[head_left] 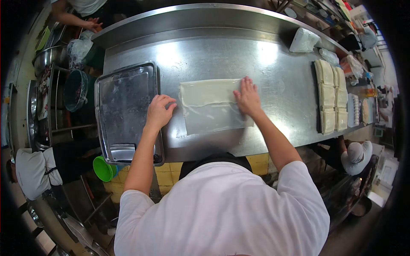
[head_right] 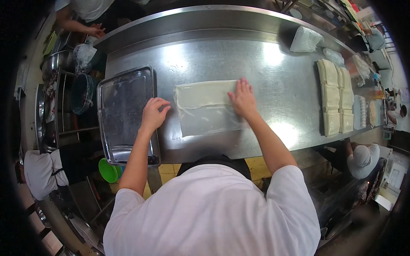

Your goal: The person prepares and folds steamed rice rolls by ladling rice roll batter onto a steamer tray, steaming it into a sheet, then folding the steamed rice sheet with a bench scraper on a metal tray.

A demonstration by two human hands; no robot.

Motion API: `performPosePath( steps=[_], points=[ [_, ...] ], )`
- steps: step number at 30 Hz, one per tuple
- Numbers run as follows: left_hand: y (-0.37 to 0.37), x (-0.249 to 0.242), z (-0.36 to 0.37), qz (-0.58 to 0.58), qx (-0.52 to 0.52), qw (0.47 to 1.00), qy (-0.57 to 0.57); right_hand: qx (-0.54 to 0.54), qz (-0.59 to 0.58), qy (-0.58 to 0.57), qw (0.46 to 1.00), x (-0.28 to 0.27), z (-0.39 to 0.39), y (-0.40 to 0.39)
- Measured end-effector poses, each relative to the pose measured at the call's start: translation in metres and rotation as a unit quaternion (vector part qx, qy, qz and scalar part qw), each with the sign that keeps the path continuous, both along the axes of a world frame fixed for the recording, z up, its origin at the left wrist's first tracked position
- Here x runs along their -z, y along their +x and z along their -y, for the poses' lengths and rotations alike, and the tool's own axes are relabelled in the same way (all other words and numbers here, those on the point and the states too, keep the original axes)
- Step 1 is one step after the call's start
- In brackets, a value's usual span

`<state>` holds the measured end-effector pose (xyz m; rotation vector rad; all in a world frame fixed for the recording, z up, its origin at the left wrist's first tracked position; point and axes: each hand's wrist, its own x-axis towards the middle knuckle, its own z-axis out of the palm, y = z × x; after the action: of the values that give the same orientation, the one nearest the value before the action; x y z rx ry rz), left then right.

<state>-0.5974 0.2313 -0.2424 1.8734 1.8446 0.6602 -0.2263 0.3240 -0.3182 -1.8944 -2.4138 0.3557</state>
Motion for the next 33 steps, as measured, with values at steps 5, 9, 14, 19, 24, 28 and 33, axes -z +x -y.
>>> performPosePath(
  steps=[5, 9, 14, 19, 24, 28, 33],
  points=[
    [0.002, 0.002, -0.031, -0.001, -0.011, 1.0, 0.014, -0.116, -0.037, 0.017, 0.992, 0.002, 0.023, -0.116],
    [0.01, 0.029, -0.069, -0.01, -0.045, 0.998, 0.033, -0.19, -0.053, -0.003, 0.98, -0.004, 0.028, -0.202],
    [0.024, 0.051, -0.099, -0.053, -0.015, 0.995, -0.084, -0.195, -0.029, -0.013, 0.98, -0.003, 0.029, -0.196],
    [0.034, 0.031, -0.104, -0.129, 0.044, 0.978, -0.16, -0.025, -0.002, 0.021, 0.999, -0.002, 0.011, -0.065],
    [0.031, 0.037, -0.112, -0.079, 0.044, 0.971, -0.223, 0.066, 0.058, 0.054, 0.995, -0.001, -0.018, -0.001],
    [0.027, 0.028, -0.112, -0.062, 0.035, 0.973, -0.218, 0.026, -0.118, -0.005, 0.993, -0.051, -0.043, -0.069],
    [0.025, 0.002, -0.105, 0.009, 0.026, 0.968, -0.248, -0.105, -0.227, -0.155, 0.956, -0.047, -0.075, -0.14]
  ],
)
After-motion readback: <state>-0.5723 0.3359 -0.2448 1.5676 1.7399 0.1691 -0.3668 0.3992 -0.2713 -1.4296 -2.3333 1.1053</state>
